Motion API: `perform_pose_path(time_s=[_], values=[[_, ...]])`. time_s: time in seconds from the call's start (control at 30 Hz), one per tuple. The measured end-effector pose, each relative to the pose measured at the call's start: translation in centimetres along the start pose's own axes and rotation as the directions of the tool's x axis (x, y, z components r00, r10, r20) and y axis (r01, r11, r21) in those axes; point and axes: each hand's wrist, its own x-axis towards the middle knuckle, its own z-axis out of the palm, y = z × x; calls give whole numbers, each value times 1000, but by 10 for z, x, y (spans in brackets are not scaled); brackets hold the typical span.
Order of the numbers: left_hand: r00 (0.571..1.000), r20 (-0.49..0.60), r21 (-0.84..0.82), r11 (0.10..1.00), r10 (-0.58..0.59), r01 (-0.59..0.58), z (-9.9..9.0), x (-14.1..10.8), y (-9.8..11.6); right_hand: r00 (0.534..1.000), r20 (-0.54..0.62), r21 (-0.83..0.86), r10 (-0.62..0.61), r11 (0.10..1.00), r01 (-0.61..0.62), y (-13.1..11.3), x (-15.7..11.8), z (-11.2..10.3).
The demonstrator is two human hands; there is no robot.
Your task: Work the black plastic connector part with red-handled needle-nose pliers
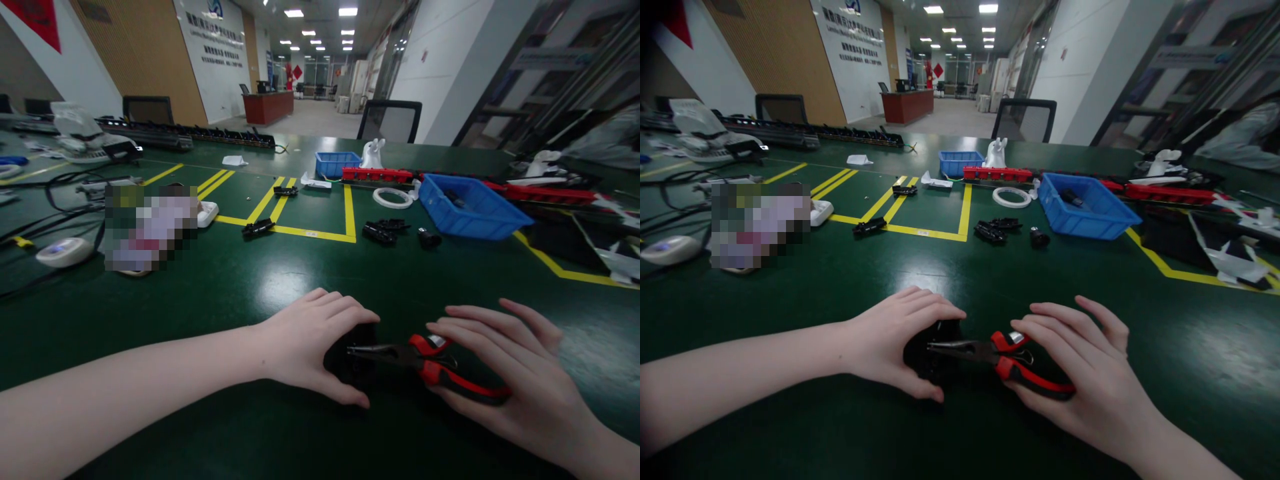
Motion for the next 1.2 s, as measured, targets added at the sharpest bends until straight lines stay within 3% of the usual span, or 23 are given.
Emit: perform_pose_path(time_s=[1.03, 1.2], values=[[1000, 11, -78, 997, -28, 29, -1, 0, 1, 996, -3, -72, -93, 993, 92, 3, 2, -5], [1000, 8, -79, 996, -29, 29, -1, 0, 1, 999, -12, -60, -42, 997, 41, 3, 1, -6]])
